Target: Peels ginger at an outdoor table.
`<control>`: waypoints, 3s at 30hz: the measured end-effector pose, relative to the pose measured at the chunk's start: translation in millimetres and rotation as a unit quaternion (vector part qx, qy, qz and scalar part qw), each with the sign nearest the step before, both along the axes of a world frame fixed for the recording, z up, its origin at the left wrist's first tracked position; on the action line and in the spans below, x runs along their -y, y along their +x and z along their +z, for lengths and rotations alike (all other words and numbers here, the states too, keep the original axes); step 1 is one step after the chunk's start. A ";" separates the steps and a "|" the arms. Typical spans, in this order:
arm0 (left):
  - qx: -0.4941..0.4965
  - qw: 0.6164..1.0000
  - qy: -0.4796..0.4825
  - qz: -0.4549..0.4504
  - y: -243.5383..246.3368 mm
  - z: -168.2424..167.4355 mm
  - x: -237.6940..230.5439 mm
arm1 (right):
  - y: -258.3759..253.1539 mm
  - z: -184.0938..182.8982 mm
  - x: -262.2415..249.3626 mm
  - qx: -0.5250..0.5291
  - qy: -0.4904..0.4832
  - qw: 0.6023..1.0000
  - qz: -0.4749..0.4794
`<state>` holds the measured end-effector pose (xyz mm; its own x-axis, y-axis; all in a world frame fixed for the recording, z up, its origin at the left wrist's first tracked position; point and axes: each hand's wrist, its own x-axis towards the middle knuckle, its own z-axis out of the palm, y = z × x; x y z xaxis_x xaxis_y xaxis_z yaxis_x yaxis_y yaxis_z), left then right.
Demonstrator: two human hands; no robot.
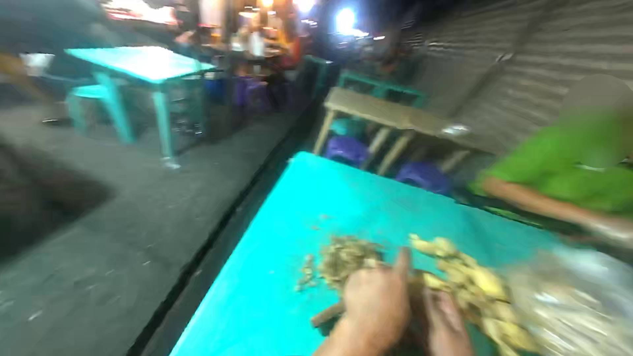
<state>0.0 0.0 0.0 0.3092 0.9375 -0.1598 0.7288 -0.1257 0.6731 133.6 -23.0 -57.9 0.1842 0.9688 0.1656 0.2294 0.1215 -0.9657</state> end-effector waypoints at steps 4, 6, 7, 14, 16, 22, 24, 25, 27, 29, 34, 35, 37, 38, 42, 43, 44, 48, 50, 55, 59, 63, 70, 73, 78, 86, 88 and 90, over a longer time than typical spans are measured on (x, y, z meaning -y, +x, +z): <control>-0.005 0.999 0.032 -0.020 10.4 -3.9 5.0 | 17.6 -12.0 -4.9 -0.025 0.075 0.997 0.025; -0.014 0.999 0.046 -0.026 12.3 -6.7 7.1 | 18.6 -15.8 -9.7 -0.039 0.086 0.995 0.020; -0.020 0.998 0.051 -0.029 12.7 -7.9 7.3 | 18.1 -16.5 -11.1 -0.039 0.088 0.995 0.011; -0.083 0.991 0.098 -0.032 21.8 -18.5 9.8 | 19.6 -17.7 -15.2 0.017 0.105 0.994 -0.029; -0.100 0.988 0.116 -0.029 24.1 -22.1 10.3 | 23.5 -23.2 -17.8 0.060 0.147 0.986 -0.043; -0.147 0.982 0.122 0.006 26.6 -14.5 12.0 | 21.3 -20.6 -17.4 0.180 0.189 0.962 -0.079; -0.161 0.983 0.084 0.008 23.3 -5.3 10.4 | 18.9 -15.9 -16.0 0.201 0.168 0.963 -0.064; -0.169 0.983 0.071 0.011 21.8 -2.9 9.0 | 19.0 -15.8 -17.1 0.213 0.166 0.961 -0.058; -0.180 0.982 0.056 0.025 19.1 -2.0 6.3 | 22.6 -22.3 -20.7 0.210 0.168 0.962 -0.036; -0.177 0.983 0.025 0.048 13.0 2.1 1.0 | 25.8 -25.5 -21.0 0.114 0.128 0.985 0.009; -0.082 0.994 0.018 0.072 -7.7 2.7 -9.5 | 22.1 4.6 -13.5 -0.268 -0.052 0.961 0.052; -0.058 0.996 0.030 0.056 -7.2 0.2 -9.0 | 24.0 7.4 -13.2 -0.311 -0.066 0.946 0.056; -0.012 0.998 0.057 0.022 -3.0 -5.2 -5.3 | 28.5 9.1 -14.1 -0.371 -0.083 0.922 0.068; 0.006 0.997 0.074 0.007 -0.6 -8.1 -2.7 | 31.5 7.8 -15.2 -0.386 -0.084 0.914 0.090; 0.044 0.990 0.132 -0.023 5.4 -16.5 5.3 | 35.7 3.3 -16.9 -0.422 -0.093 0.889 0.150; 0.060 0.987 0.146 -0.029 5.9 -18.7 5.9 | 33.9 3.7 -16.2 -0.424 -0.101 0.888 0.150; 0.080 0.982 0.165 -0.037 6.4 -22.4 5.9 | 32.2 4.2 -15.2 -0.427 -0.112 0.884 0.152; 0.093 0.980 0.154 -0.080 8.6 -25.7 8.4 | 26.7 5.7 -11.5 -0.464 -0.153 0.856 0.170; 0.067 0.985 0.140 -0.081 11.6 -22.8 10.5 | 23.9 7.4 -9.3 -0.471 -0.171 0.850 0.158; 0.001 0.982 0.170 -0.083 8.7 -26.5 -0.3 | 24.6 5.0 -11.8 -0.411 -0.236 0.866 0.160; -0.046 0.992 0.106 -0.042 -0.3 -16.8 -10.5 | 22.3 12.0 -14.3 -0.383 -0.293 0.865 0.143; -0.050 0.995 0.083 -0.003 -8.5 -13.7 -13.9 | 26.6 19.8 -13.9 -0.434 -0.294 0.845 0.102; -0.112 0.987 0.090 -0.069 24.1 -8.8 2.0 | 23.6 19.2 -17.9 -0.330 -0.264 0.906 0.024; -0.090 0.989 0.090 -0.074 23.5 -7.5 -10.0 | 24.8 21.7 -18.1 -0.305 -0.258 0.917 0.004; 0.024 0.996 0.070 -0.047 25.3 -5.8 -34.1 | 31.6 11.8 -25.9 -0.458 -0.257 0.850 0.041; 0.083 0.996 0.030 -0.023 55.2 -5.3 -9.3 | 30.6 13.2 -30.9 -0.406 -0.094 0.909 -0.027; 0.094 0.995 0.031 -0.024 52.2 -7.6 -4.1 | 27.2 11.8 -28.8 -0.375 -0.087 0.922 -0.048; 0.086 0.996 0.025 -0.021 49.0 -9.2 -0.9 | 20.8 6.8 -27.8 -0.352 -0.059 0.932 -0.060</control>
